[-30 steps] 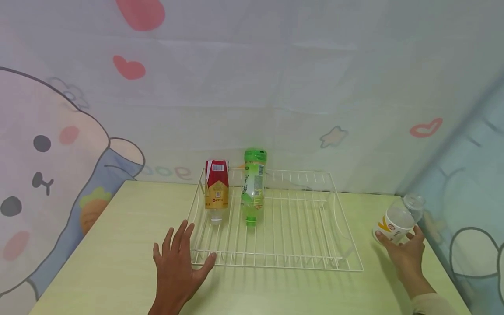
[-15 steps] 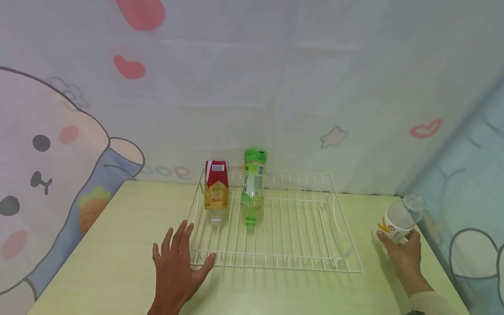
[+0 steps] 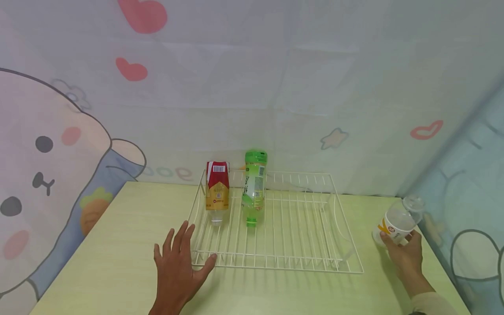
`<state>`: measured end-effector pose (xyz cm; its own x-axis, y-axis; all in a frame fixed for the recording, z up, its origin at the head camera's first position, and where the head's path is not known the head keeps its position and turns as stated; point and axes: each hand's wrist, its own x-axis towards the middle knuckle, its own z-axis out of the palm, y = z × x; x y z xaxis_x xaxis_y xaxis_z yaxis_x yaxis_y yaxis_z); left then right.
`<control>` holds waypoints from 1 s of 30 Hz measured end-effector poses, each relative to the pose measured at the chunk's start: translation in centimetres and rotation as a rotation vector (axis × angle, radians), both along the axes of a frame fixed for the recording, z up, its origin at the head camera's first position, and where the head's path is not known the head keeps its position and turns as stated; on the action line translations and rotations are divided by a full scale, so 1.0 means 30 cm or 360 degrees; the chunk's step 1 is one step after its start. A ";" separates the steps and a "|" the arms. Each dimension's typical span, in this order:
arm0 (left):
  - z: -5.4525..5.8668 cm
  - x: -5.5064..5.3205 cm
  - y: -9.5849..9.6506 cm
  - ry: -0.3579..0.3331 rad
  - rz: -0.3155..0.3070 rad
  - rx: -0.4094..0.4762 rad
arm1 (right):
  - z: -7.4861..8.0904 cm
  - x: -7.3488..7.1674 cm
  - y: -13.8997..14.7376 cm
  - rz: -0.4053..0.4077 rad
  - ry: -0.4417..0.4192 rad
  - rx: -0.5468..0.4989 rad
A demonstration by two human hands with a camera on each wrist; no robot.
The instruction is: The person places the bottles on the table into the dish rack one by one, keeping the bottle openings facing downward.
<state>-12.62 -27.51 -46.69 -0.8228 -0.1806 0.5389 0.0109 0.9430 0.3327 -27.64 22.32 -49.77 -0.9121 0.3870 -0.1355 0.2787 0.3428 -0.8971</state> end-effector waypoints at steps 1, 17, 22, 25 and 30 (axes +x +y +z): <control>0.001 0.001 0.001 0.0003 0.0000 -0.0001 | -0.001 0.000 0.002 -0.0003 0.0006 -0.0011; 0.008 0.004 0.003 0.0012 0.0005 -0.0004 | 0.043 0.001 0.023 0.0026 -0.0021 0.0078; 0.014 0.006 0.007 0.0009 0.0008 -0.0010 | 0.079 0.008 0.016 0.0063 0.0041 0.0124; 0.016 0.005 0.008 0.0000 0.0010 -0.0015 | 0.104 0.015 0.004 0.0090 0.0090 0.0154; 0.017 0.005 0.006 -0.0001 0.0015 -0.0017 | 0.155 0.027 -0.028 0.0129 0.0235 0.0131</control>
